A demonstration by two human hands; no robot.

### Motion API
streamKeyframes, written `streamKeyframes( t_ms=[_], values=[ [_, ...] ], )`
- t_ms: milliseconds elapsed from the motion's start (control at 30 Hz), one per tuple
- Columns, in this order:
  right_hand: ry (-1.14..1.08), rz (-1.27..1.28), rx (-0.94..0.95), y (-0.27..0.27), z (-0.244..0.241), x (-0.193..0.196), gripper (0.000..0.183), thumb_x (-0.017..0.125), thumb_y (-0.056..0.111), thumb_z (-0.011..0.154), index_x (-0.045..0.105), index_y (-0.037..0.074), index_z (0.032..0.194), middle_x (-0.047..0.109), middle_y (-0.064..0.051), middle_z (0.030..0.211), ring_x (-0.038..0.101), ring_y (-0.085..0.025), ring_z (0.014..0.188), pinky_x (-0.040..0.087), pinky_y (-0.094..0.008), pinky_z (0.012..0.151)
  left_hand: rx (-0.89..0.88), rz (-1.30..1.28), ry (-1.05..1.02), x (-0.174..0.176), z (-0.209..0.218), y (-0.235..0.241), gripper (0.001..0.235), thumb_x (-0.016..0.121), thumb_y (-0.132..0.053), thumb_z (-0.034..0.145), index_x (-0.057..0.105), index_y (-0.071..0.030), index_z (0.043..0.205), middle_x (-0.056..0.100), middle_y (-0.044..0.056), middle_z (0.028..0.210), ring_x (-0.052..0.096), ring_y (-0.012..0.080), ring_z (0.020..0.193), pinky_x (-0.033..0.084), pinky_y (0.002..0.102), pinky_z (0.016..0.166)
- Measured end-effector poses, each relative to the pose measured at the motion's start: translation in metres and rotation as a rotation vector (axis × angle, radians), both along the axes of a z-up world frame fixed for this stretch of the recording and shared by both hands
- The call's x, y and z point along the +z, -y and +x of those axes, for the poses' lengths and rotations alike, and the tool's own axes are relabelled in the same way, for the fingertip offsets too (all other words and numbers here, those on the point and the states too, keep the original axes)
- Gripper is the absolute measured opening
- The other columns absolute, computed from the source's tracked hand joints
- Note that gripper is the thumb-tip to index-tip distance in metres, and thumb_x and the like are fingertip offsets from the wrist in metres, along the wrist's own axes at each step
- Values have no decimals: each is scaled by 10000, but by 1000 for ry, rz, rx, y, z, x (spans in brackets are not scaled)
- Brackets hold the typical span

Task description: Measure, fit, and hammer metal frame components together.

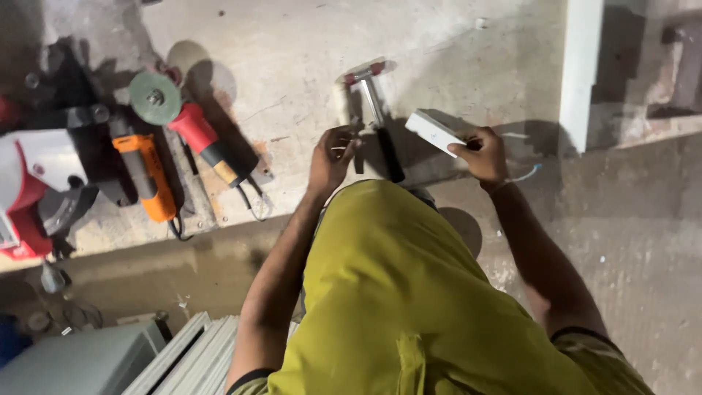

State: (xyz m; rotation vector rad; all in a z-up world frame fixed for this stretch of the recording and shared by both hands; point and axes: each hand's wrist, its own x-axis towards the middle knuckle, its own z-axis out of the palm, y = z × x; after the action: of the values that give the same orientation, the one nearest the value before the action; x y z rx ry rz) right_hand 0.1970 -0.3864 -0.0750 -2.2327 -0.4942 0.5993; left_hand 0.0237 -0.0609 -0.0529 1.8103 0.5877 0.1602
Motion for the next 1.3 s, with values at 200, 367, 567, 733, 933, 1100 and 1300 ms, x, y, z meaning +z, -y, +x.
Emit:
streamKeyframes(
  t_ms=[200, 367, 567, 733, 933, 1100, 1300],
  values=[
    [-60, 420, 3, -130, -37, 71, 241, 851, 141, 892, 704, 29, 1048, 690, -136, 1113, 690, -156, 944, 619, -323, 789, 88, -504, -237, 49, 14, -10, 511, 699, -385, 969, 615, 13, 1277, 715, 98, 1056, 708, 151, 865, 603, 289, 715],
    [739, 482, 985, -223, -63, 116, 176, 747, 48, 870, 700, 29, 1038, 696, -99, 1202, 725, -234, 1096, 644, -328, 920, 508, -831, -11, -17, 7, -47, 473, 761, -393, 996, 672, 53, 1126, 599, 153, 893, 497, 179, 627, 390, 307, 490],
    [276, 286, 522, -211, -38, 51, 145, 797, 147, 977, 739, 64, 1081, 767, -71, 1030, 756, -195, 830, 605, -302, 690, 351, 118, -111, -144, 4, -110, 293, 623, -251, 1096, 657, 36, 1048, 657, 182, 938, 620, 290, 811, 520, 428, 767],
    [440, -58, 495, -203, -28, 32, 299, 802, 191, 915, 732, 59, 1174, 699, -81, 1055, 674, -229, 930, 570, -350, 836, 420, 568, -107, -127, 3, -108, 386, 675, -175, 918, 636, 20, 1250, 599, 242, 1131, 599, 395, 964, 508, 517, 857],
    [726, -190, 809, -204, -38, 13, 356, 729, 121, 918, 715, 55, 1268, 645, -100, 1224, 580, -275, 1130, 499, -384, 959, 537, 387, -56, -41, -20, -90, 489, 716, -262, 985, 556, 34, 1341, 571, 215, 1181, 620, 315, 1015, 589, 445, 858],
    [808, -213, 928, -173, -51, -2, 323, 644, 115, 926, 710, 16, 1226, 644, -135, 1194, 599, -305, 1089, 475, -410, 994, 388, 196, -94, -4, -42, -52, 361, 657, -193, 963, 611, -15, 1274, 675, 147, 1096, 712, 262, 943, 618, 417, 788],
    [623, -365, 1137, -125, -79, -38, 232, 611, 202, 902, 712, 47, 1043, 646, -150, 1134, 596, -299, 1024, 470, -468, 1008, -148, 471, -249, 5, 22, -30, 617, 721, -121, 874, 517, 55, 1429, 547, 249, 1334, 610, 401, 1134, 562, 458, 944]
  ],
)
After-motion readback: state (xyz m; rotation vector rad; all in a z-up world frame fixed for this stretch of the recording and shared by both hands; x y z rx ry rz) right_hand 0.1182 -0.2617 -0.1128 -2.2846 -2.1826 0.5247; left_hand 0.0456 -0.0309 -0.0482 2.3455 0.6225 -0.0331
